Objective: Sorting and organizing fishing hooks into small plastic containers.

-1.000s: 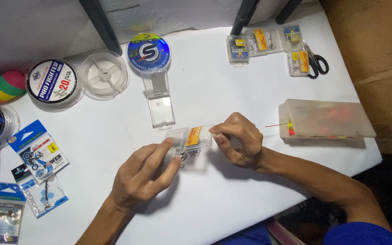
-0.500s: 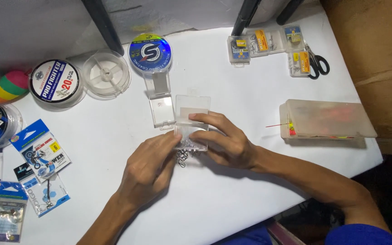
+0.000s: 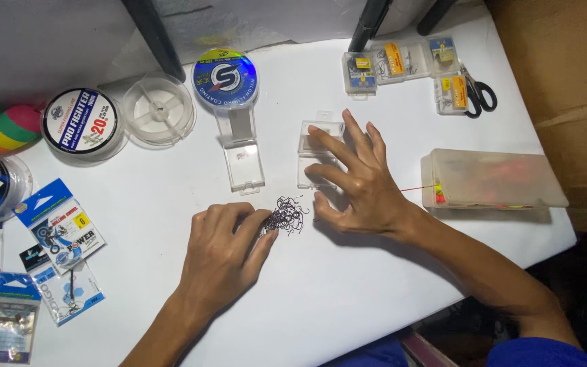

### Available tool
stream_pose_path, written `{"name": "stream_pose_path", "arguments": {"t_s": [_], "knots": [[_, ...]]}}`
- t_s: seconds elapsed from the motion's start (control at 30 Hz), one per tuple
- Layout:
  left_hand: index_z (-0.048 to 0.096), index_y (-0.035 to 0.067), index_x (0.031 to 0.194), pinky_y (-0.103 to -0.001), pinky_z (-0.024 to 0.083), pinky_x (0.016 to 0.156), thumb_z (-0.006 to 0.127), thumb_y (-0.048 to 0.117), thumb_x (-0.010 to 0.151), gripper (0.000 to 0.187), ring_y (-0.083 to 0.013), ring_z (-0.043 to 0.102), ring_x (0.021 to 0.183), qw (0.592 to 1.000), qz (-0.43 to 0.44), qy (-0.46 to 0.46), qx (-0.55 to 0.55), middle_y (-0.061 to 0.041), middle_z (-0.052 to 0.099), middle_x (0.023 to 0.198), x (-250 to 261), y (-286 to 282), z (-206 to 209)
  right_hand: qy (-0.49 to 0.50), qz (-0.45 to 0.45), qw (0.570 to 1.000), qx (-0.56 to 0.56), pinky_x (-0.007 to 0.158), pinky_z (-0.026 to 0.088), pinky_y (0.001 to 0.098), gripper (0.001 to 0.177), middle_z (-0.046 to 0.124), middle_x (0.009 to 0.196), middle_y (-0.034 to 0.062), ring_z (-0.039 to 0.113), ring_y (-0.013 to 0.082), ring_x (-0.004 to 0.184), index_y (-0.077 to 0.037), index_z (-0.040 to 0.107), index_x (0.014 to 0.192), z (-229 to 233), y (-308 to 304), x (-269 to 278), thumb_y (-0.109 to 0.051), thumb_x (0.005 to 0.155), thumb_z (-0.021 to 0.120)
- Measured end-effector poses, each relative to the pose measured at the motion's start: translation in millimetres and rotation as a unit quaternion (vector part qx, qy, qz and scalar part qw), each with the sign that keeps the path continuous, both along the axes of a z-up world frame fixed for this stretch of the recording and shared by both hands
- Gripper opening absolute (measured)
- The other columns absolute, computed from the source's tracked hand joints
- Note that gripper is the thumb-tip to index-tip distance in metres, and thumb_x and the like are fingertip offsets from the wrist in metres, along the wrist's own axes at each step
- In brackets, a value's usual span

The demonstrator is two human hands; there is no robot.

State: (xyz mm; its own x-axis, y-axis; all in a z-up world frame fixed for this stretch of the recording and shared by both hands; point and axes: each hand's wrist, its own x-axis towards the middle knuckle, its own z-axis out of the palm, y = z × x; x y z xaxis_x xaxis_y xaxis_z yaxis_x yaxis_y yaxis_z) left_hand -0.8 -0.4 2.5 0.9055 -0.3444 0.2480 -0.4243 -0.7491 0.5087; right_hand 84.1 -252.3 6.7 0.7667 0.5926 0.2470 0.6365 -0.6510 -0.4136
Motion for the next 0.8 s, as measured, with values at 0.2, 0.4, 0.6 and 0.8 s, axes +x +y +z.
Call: {"name": "stream_pose_path", "arguments": {"t_s": [0.2,0.4,0.6,0.8], "knots": [[0.073,0.007,0.104,-0.029,0.048,0.070,0.074,0.009,0.088,0.016,-0.0133,0.058,0.076,0.997,-0.015,-0.023,-0.069,-0.005,0.074,0.094,1,3,-4,-0.139,0.059,0.987,0.057,0.094,0.032,0.0490,0.021,0.066,0.114,0.0102,0.050,0.0233,0.108,-0.012,0.076,0.098,3,3,-9,-0.025,0.082,0.073],[0.072,0.005,0.109,-0.027,0.056,0.075,0.075,-0.001,0.081,0.029,-0.0151,0.063,0.082,0.988,-0.030,0.008,-0.148,-0.006,0.076,0.099,3,5,12,-0.067,0.125,0.990,0.001,0.077,0.045,0.0363,0.043,0.065,0.108,0.0168,0.055,0.0212,0.083,-0.001,0.069,0.121,1,20,-32,-0.033,0.094,0.071],[0.067,0.004,0.119,-0.028,0.053,0.073,0.072,-0.003,0.080,0.039,-0.0139,0.064,0.077,0.990,-0.028,0.018,-0.138,-0.008,0.076,0.096,3,6,6,-0.045,0.135,0.990,0.003,0.072,0.041,0.0298,0.021,0.069,0.099,0.0066,0.053,0.0151,0.080,-0.009,0.074,0.111,-5,19,-32,-0.012,0.090,0.075],[0.071,0.009,0.116,-0.031,0.047,0.083,0.076,-0.001,0.079,0.039,-0.0137,0.064,0.088,0.993,-0.036,0.001,-0.116,-0.003,0.078,0.106,3,6,8,-0.024,0.125,0.992,-0.021,0.060,0.043,0.0271,0.018,0.069,0.090,0.0086,0.054,0.0141,0.069,-0.004,0.074,0.103,24,4,-23,-0.012,0.087,0.074]]}}
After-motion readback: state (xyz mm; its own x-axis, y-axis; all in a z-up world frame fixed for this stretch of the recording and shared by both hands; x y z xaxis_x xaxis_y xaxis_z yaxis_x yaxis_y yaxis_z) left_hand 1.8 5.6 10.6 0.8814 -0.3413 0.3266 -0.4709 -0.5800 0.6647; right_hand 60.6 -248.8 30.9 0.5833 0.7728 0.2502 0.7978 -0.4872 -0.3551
